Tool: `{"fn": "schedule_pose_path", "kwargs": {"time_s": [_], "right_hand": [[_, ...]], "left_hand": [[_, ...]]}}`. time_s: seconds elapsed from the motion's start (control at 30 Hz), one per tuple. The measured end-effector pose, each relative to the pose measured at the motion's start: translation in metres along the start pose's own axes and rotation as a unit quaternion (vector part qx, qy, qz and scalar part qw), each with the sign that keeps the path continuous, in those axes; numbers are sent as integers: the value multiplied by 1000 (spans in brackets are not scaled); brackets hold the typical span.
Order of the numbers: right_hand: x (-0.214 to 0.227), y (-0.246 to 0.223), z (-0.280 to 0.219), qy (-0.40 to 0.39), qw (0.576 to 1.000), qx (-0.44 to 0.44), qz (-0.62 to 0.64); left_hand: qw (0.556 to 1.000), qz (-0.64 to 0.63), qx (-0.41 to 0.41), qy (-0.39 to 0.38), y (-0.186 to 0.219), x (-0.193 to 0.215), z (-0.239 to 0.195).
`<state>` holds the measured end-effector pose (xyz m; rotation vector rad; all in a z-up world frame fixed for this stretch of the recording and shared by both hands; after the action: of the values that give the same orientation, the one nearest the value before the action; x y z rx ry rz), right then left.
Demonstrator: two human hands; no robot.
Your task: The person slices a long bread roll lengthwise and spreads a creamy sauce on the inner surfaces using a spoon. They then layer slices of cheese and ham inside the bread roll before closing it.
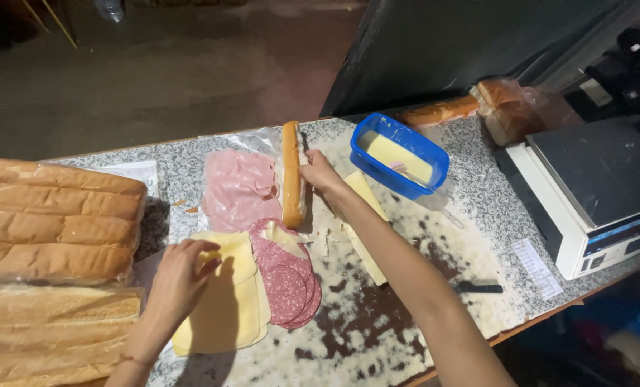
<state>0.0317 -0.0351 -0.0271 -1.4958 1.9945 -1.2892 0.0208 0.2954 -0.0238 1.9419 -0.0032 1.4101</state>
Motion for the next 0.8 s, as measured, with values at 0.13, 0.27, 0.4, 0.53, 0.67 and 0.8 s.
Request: {"fn": "schedule_pose_path", "kwargs": {"time_s": [0.13,0.27,0.4,0.53,0.67,0.8], "right_hand": [[17,-6,29,96,940,218,-242],[15,-3,48,146,885,327,-297],[-19,-37,-41,104,819,479,-297],[-68,-26,-6,27,812,474,-339],[-103,-14,34,7,832,387,-397],[-100,-28,19,19,849,353,-392]], "left_hand": [[998,-24,-51,41,-11,-15,56],[987,-54,-91,117,-44,-44,131],[984,-40,-59,163,-46,-42,173],[986,9,-29,166,-29,-31,172],[988,-8,3,156,-18,-17,160],[987,-33,12,155,-20,-13,158]]}}
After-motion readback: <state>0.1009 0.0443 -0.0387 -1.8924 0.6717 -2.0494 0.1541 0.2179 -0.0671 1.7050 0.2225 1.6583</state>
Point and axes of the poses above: each hand's wrist, its own z-axis towards the middle knuckle, its own x-axis out of the back of the hand, y = z × x, the point moved 7 cm from there along z, towards the middle knuckle, and after that the axes turned 2 degrees about -z, right-handed, at the moved point
